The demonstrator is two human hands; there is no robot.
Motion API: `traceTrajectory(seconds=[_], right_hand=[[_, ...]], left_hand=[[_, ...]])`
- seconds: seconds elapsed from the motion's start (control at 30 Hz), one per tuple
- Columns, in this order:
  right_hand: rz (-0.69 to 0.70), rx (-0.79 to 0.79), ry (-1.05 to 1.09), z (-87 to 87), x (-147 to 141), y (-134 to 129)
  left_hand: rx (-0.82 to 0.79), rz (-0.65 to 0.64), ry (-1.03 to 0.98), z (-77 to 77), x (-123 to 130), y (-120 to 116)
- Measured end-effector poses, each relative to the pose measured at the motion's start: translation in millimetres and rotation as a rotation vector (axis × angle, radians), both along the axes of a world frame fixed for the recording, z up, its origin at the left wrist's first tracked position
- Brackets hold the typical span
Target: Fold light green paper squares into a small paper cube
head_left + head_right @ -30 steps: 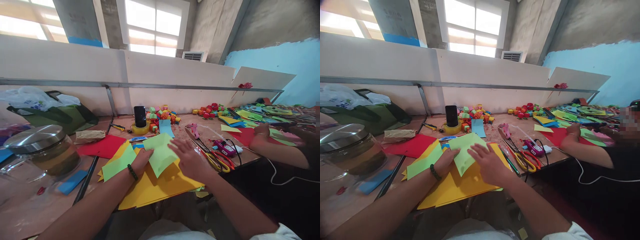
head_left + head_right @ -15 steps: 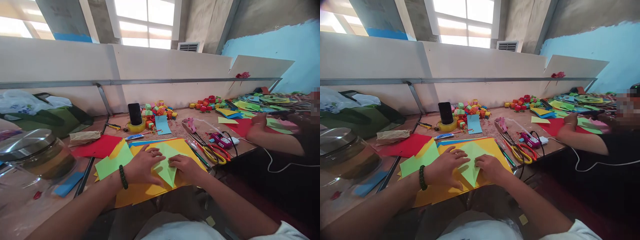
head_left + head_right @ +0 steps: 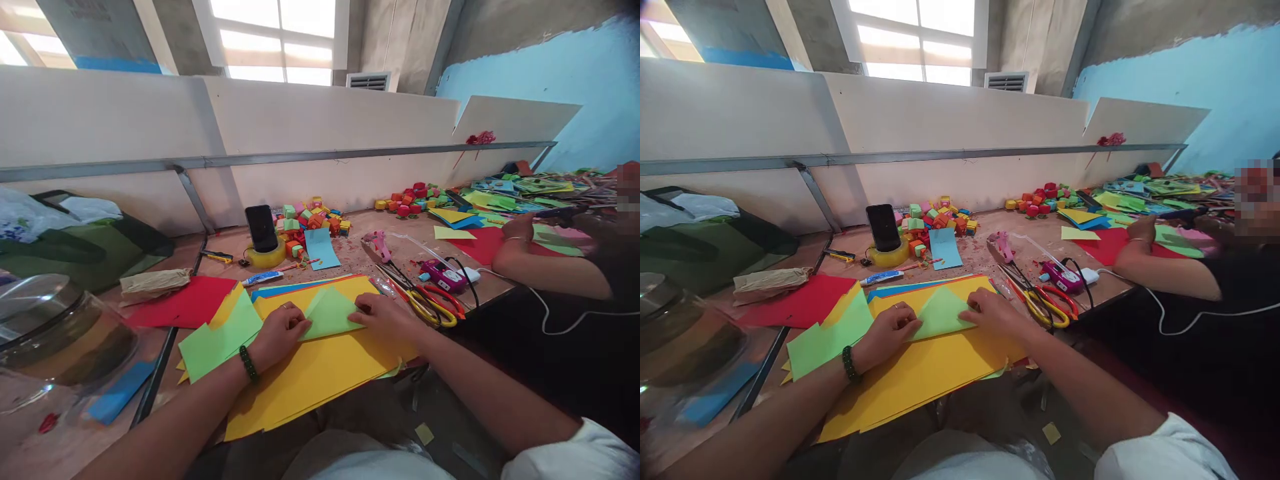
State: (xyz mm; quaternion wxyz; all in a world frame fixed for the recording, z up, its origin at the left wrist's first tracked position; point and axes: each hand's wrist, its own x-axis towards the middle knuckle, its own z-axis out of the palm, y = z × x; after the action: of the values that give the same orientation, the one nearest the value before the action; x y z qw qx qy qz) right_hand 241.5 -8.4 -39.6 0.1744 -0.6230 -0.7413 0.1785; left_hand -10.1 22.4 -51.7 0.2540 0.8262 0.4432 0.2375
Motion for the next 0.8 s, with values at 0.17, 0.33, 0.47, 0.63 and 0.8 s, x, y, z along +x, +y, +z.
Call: traceTrajectory(seconds=[0.17, 0.33, 0.47, 0.63, 0.8], right_hand=[[-0.041, -0.174, 0.108, 6.2, 1, 34], [0.156, -0.378, 0.251, 1.4, 5, 58], [0.299, -0.358, 0.362, 18.0, -2, 61], [0.436, -0.294, 0.297, 47.2, -30, 58], [0.538, -0.286, 0.202, 53.6, -55, 59]], left_hand=[[-0.028, 0.02, -0.041, -2.2, 1, 2], [-0.022, 0.036, -0.066, 0.9, 0, -2], [0.008, 0.152, -0.243, 2.6, -3, 2], [-0.3, 0.06, -0.574, 9.7, -6, 5], [-0.488, 0.09, -0.744, 17.3, -7, 0]])
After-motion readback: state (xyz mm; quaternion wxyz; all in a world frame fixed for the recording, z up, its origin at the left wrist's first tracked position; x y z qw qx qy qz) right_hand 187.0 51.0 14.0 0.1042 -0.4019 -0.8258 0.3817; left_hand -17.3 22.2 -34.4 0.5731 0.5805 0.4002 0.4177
